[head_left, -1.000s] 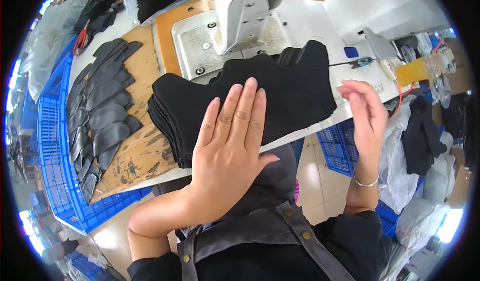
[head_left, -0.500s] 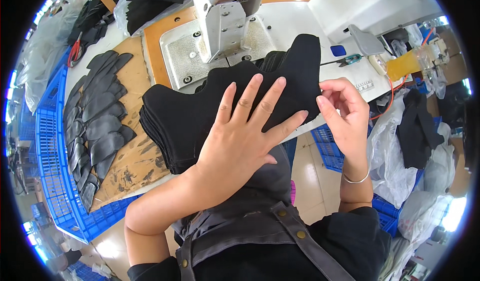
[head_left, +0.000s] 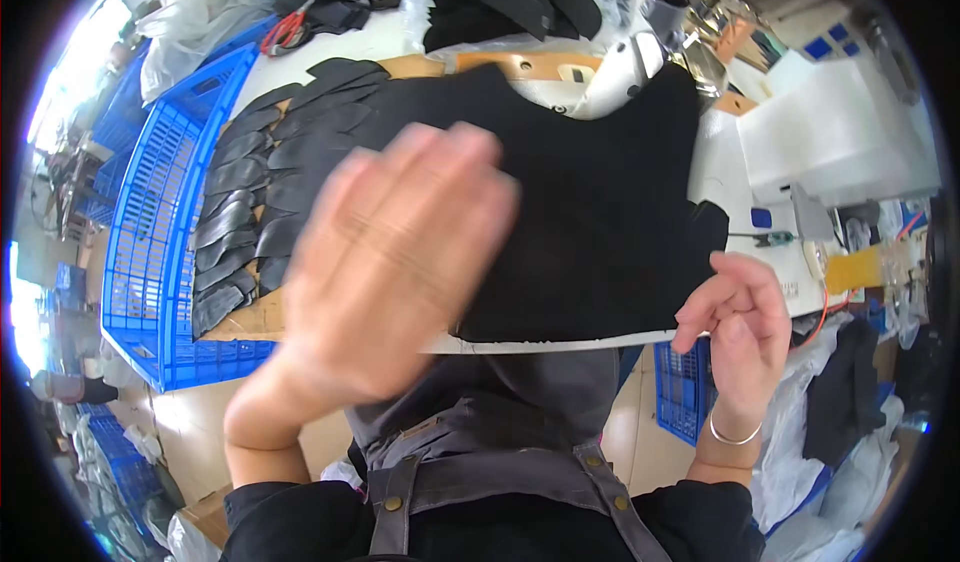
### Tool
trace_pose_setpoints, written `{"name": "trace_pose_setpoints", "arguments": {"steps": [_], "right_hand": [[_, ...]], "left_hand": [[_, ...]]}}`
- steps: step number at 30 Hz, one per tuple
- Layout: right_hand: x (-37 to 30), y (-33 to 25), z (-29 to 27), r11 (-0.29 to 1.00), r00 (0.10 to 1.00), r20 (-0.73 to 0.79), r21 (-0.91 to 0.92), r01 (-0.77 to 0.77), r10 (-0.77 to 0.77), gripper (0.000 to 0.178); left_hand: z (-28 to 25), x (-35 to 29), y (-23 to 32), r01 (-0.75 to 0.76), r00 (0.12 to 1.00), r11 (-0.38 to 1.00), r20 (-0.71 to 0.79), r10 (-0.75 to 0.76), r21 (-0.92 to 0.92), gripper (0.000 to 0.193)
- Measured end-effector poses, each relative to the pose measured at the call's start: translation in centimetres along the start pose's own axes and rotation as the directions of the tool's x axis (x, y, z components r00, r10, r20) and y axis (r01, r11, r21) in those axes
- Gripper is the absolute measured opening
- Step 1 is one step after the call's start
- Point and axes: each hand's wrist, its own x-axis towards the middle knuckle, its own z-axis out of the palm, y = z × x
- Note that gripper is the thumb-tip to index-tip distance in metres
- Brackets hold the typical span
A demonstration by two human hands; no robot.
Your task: Assembling and aligning black fabric components for shoe manufacturing at a stitching station.
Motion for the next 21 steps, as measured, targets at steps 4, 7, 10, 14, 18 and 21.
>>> {"name": "trace_pose_setpoints", "arguments": {"steps": [4,7,10,14,18,21], "right_hand": [[-0.5,1.6,-0.9,0.982,1.000,0.015,-0.188,0.004,-0.001,0.027],[-0.1,1.6,0.3,0.971,0.999,0.021,-0.239,-0.026,0.032,0.022],[-0.1,2.0,1.1,0.945,0.998,0.057,-0.324,0.037,-0.020,0.020],[-0.2,2.3,0.7,0.928,0.993,0.112,-0.364,0.075,-0.037,0.020],[-0.6,2.7,0.0,0.934,0.992,0.112,-0.347,0.089,-0.053,0.019],[-1.0,3.2,-0.6,0.933,0.993,0.078,-0.344,0.110,-0.089,0.019]], "left_hand": [[2.8,-0.4,-7.2,0.081,0.993,0.980,-0.097,-0.063,0.184,0.046],[9.3,3.5,-9.7,-0.070,0.970,0.983,-0.219,0.106,0.167,0.044],[17.3,7.9,-9.1,-0.118,0.989,0.992,-0.078,0.122,0.051,0.049],[20.7,8.3,-6.9,0.133,0.949,0.866,0.313,0.029,-0.482,0.058],[15.4,6.2,-9.1,0.084,0.988,0.726,0.150,0.028,-0.683,0.049],[9.3,1.0,-12.1,0.211,0.930,0.838,0.367,-0.014,-0.503,0.028]]}}
